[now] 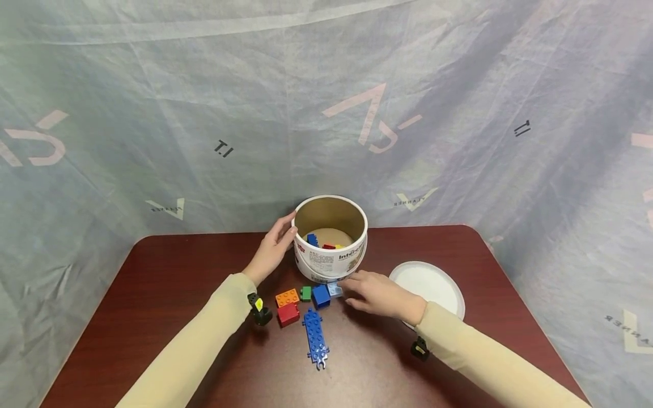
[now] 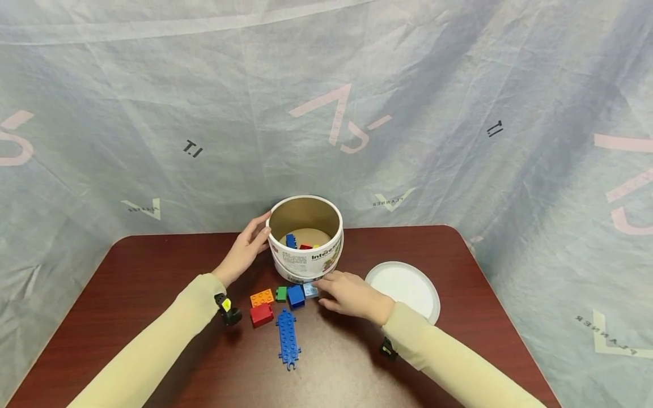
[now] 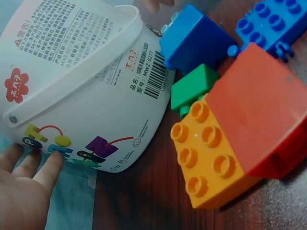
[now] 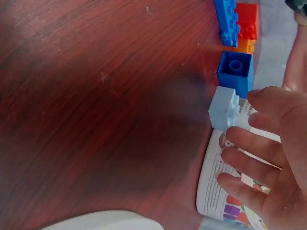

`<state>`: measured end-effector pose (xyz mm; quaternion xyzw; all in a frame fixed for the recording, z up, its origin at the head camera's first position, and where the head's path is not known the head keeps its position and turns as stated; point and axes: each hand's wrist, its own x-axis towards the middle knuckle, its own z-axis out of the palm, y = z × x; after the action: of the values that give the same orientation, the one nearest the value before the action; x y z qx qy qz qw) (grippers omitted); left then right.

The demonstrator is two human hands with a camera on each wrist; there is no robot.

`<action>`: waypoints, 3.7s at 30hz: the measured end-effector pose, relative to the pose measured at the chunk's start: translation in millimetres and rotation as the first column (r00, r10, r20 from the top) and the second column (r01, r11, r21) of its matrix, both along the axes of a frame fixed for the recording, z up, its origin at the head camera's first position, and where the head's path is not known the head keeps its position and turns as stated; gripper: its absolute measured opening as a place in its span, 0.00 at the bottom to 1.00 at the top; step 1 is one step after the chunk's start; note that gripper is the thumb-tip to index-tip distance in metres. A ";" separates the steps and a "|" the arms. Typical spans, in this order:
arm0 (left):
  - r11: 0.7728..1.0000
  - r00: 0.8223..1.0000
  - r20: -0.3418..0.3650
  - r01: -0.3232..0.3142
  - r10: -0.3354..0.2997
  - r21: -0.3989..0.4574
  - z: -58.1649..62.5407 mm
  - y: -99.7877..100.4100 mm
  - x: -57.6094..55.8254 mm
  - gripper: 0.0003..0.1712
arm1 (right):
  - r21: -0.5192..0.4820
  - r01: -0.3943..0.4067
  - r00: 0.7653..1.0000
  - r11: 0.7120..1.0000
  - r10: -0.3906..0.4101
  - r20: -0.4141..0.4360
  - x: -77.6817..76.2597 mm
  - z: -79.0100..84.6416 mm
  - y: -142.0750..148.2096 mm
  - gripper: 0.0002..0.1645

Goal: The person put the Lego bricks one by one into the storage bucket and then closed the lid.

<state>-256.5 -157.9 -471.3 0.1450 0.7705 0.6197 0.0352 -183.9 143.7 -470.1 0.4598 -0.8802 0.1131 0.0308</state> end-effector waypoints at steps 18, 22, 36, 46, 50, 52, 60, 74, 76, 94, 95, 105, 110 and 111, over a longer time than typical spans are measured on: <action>0.999 1.000 0.017 -0.003 0.002 0.049 0.5 1.5 1.1 0.33 | 0.058 0.039 0.999 0.998 -0.039 0.002 -0.8 -15.2 -6.3 0.25; 0.999 1.000 0.010 -0.003 0.002 0.054 0.3 1.8 1.1 0.32 | 0.057 0.045 0.999 0.997 -0.044 -0.020 -0.2 -15.5 -9.2 0.28; 0.998 1.000 0.007 0.000 0.000 0.065 2.7 4.0 3.3 0.32 | 0.056 0.066 0.997 0.996 -0.064 -0.033 2.7 -14.3 -15.2 0.18; 0.999 1.000 0.015 0.000 -0.001 0.054 14.7 5.5 8.5 0.32 | 0.068 0.055 0.998 0.996 -0.052 -0.033 4.0 -3.6 -7.4 0.17; 0.999 1.000 0.013 0.001 -0.001 0.038 30.3 4.5 16.7 0.32 | 0.058 0.044 0.999 0.997 -0.043 -0.025 4.9 8.8 -5.3 0.17; 1.000 1.000 0.010 -0.005 0.005 0.022 24.7 2.1 12.3 0.32 | 0.052 0.041 0.999 0.998 -0.040 -0.019 6.2 14.6 -4.4 0.17; 0.999 1.000 0.002 -0.020 0.020 -0.025 5.5 -2.0 0.5 0.31 | 0.032 0.020 0.998 0.999 -0.019 -0.053 8.7 35.7 4.8 0.16; 0.998 1.000 -0.011 -0.018 0.018 -0.059 4.2 -3.7 2.1 0.34 | -0.017 0.034 0.992 0.999 -0.035 -0.122 1.3 80.2 6.9 0.21; 0.999 1.000 -0.014 -0.017 0.016 -0.051 3.8 -3.5 2.1 0.34 | -0.022 0.035 0.990 0.999 -0.037 -0.132 -1.9 85.2 6.7 0.20; 1.000 1.000 -0.001 0.000 0.000 -0.001 3.9 0.4 2.0 0.33 | -0.059 0.078 0.989 0.995 -0.085 -0.124 -40.7 118.5 -4.0 0.16; 1.000 1.000 -0.003 0.001 -0.001 -0.001 3.7 0.3 2.2 0.33 | -0.056 0.083 0.988 0.995 -0.089 -0.122 -43.0 118.6 -5.0 0.16; 1.000 1.000 -0.007 0.002 -0.002 0.003 4.7 -1.3 5.1 0.33 | -0.037 0.131 0.988 0.991 -0.133 -0.078 -70.2 116.0 -17.8 0.15; 1.000 1.000 0.004 0.008 -0.008 0.007 2.8 -0.8 5.9 0.33 | -0.009 0.164 0.985 0.986 -0.164 -0.045 -81.2 110.2 -23.1 0.15; 1.000 1.000 0.004 0.008 -0.008 0.001 2.3 -0.9 6.3 0.33 | -0.002 0.167 0.985 0.986 -0.167 -0.039 -82.8 108.9 -24.3 0.16</action>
<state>-250.2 -158.9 -468.9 0.1468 0.7696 0.6202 0.0391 -266.7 119.4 -361.3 0.3864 -0.9150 0.1007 0.0570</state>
